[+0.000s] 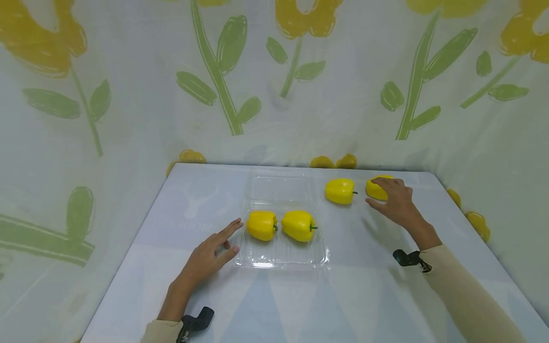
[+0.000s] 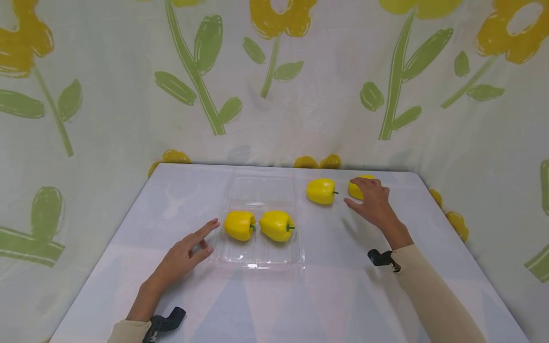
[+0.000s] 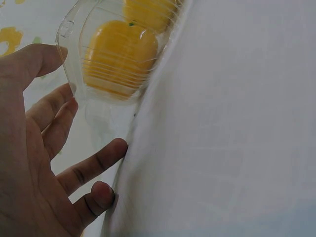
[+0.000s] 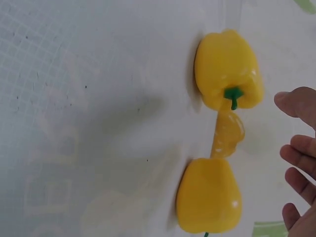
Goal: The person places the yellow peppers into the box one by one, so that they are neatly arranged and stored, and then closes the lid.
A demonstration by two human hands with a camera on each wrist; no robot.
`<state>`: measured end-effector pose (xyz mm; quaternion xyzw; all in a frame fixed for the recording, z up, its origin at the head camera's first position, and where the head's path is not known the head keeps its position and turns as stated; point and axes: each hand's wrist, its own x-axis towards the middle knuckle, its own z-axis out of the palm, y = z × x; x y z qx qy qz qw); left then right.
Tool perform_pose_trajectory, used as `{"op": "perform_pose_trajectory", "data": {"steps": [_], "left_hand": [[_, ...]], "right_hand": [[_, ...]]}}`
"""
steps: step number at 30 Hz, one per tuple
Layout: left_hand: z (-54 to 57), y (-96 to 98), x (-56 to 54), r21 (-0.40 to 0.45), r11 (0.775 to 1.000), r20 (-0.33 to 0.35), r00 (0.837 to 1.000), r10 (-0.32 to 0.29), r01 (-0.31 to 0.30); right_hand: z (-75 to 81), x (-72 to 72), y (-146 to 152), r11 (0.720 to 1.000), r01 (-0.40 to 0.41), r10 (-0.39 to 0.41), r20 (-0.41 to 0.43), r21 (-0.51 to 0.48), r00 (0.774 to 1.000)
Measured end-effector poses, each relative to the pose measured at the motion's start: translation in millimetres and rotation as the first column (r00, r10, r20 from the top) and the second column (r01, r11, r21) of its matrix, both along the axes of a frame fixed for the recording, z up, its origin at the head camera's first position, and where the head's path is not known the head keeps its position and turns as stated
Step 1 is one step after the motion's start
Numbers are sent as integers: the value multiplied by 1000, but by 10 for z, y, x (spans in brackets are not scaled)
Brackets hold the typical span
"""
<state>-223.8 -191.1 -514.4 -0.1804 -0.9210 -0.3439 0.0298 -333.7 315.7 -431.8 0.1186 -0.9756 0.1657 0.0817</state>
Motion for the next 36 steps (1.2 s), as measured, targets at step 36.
{"op": "perform_pose_trajectory", "data": {"steps": [36], "left_hand": [[6, 5, 18, -2, 1000, -9, 1000, 19, -19]], "right_hand": [[-67, -192, 265, 999, 17, -17, -12, 34, 1000]]}}
